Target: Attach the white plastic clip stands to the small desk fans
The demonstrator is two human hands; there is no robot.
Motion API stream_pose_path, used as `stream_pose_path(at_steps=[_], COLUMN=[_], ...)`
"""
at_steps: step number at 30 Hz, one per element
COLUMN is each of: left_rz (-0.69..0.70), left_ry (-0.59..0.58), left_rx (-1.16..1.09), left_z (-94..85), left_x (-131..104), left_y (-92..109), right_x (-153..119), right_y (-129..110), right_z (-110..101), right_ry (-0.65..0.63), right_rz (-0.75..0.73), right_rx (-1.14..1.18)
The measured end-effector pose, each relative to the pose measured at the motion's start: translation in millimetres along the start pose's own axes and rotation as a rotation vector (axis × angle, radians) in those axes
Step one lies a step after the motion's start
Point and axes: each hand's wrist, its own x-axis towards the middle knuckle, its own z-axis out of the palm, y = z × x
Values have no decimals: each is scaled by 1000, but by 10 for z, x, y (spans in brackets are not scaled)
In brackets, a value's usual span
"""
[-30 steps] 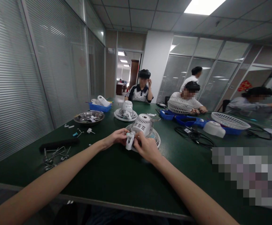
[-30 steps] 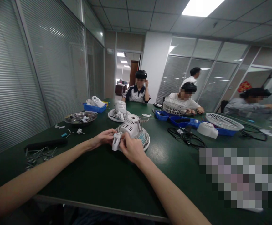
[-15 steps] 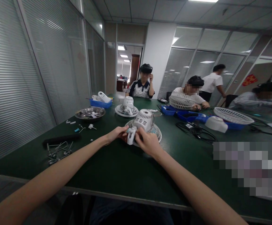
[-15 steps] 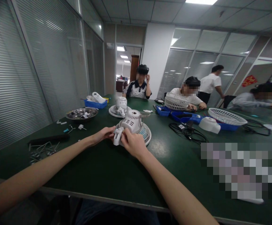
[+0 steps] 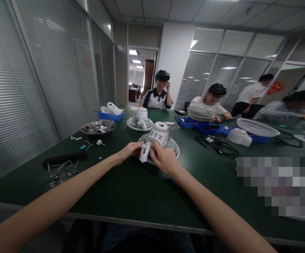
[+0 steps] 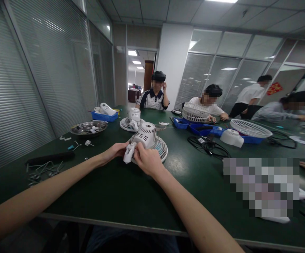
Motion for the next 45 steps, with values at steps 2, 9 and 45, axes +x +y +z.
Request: stream_pose_path(at_steps=[2, 9, 45], left_rz=[-16, 2, 119], left_ry=[21, 7, 213], left_rx=[27, 43, 627], left_z=[-5, 25, -77], left_x=[11, -38, 56], left_y=[-29, -8, -75], right_x=[7, -3, 415], right_y=[1, 60, 266], right_z=[-5, 9, 3], right_ry=[-1, 12, -182], right_rz=[-1, 18, 284], right_rx=[-10, 3, -300])
